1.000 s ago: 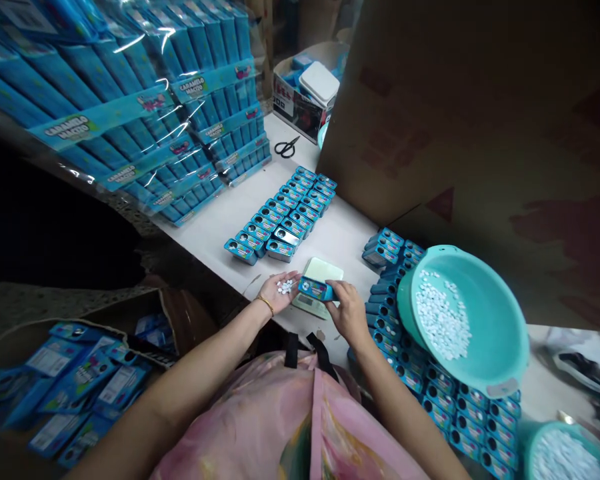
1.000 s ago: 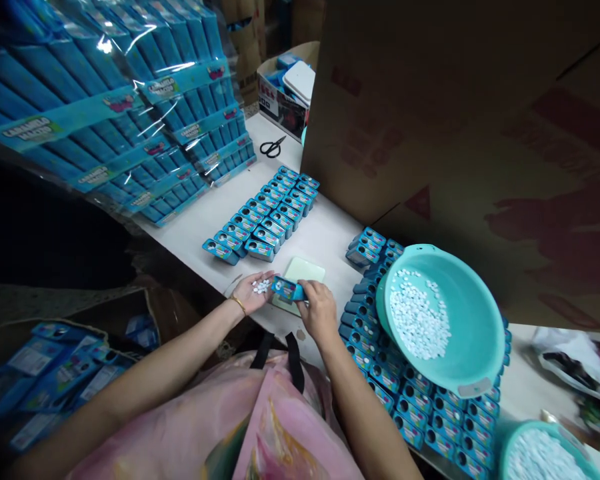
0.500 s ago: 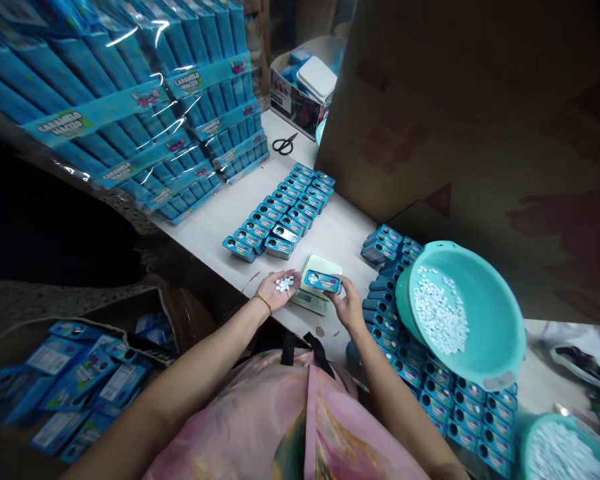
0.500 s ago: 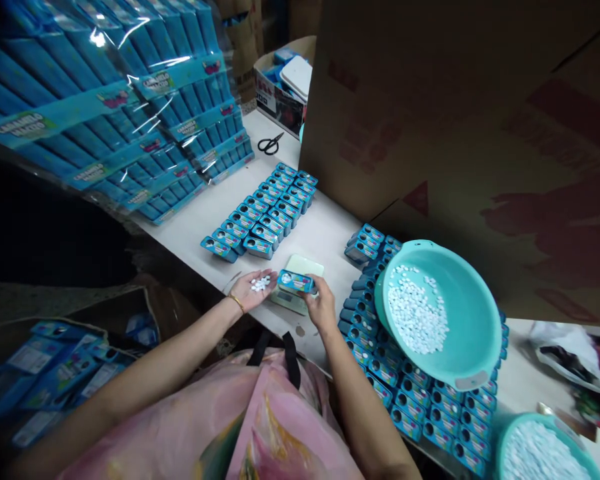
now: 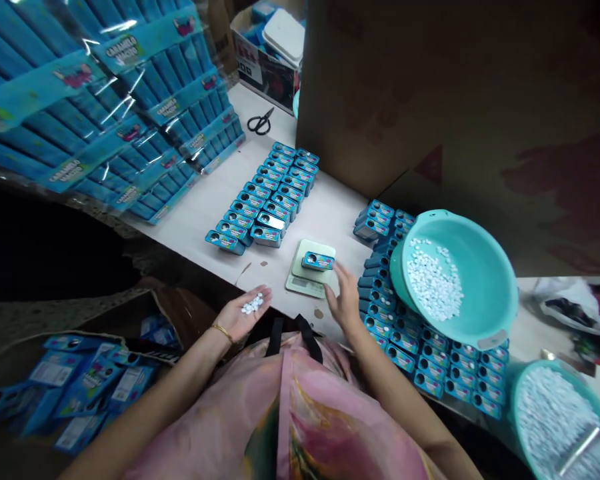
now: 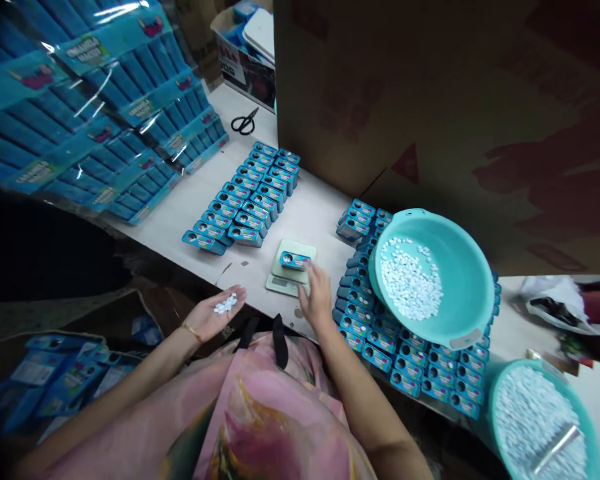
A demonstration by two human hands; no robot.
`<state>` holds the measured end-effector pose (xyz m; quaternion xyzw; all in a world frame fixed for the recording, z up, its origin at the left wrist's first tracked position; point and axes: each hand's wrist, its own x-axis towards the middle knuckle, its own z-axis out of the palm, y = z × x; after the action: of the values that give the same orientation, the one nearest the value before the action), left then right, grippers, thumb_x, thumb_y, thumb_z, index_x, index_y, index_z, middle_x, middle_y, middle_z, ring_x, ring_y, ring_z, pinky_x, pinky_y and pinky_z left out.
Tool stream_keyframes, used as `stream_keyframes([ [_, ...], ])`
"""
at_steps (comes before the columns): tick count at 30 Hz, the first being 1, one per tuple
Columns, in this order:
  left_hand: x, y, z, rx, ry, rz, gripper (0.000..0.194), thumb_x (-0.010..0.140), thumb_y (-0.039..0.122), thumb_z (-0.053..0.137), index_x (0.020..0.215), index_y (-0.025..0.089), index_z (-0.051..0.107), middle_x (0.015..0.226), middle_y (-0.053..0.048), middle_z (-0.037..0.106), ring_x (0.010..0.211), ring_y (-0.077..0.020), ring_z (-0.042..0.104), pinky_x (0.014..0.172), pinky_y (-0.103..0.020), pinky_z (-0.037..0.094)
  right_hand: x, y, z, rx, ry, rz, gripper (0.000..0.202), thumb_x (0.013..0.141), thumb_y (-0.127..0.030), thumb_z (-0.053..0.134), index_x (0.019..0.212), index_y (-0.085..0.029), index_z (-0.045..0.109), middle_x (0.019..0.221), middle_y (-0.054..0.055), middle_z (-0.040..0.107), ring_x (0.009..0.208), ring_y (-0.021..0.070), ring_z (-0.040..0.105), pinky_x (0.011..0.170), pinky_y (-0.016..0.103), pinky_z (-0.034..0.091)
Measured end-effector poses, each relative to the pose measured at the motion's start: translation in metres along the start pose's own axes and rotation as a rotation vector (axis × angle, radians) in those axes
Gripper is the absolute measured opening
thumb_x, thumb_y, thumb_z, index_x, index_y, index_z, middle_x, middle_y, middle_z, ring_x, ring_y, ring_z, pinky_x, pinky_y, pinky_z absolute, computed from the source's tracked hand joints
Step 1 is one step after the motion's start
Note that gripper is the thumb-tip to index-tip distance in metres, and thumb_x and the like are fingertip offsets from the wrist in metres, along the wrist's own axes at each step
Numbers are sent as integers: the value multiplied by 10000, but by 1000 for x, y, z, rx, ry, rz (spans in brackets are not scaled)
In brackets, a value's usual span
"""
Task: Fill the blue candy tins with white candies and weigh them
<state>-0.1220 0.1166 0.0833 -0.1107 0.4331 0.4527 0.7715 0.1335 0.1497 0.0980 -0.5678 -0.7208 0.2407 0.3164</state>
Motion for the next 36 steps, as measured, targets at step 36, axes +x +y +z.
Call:
stream_keyframes([
  [36,1,-16,11,168,-150,-225,274,714,29,480,966,21,587,988,-175,613,945,-223,569,813,-275,461,25,-30,-13,-264,-120,-13,421,789,-295,504,1193,-207,426,1138,107,469,1052,226,414,855,383,376],
])
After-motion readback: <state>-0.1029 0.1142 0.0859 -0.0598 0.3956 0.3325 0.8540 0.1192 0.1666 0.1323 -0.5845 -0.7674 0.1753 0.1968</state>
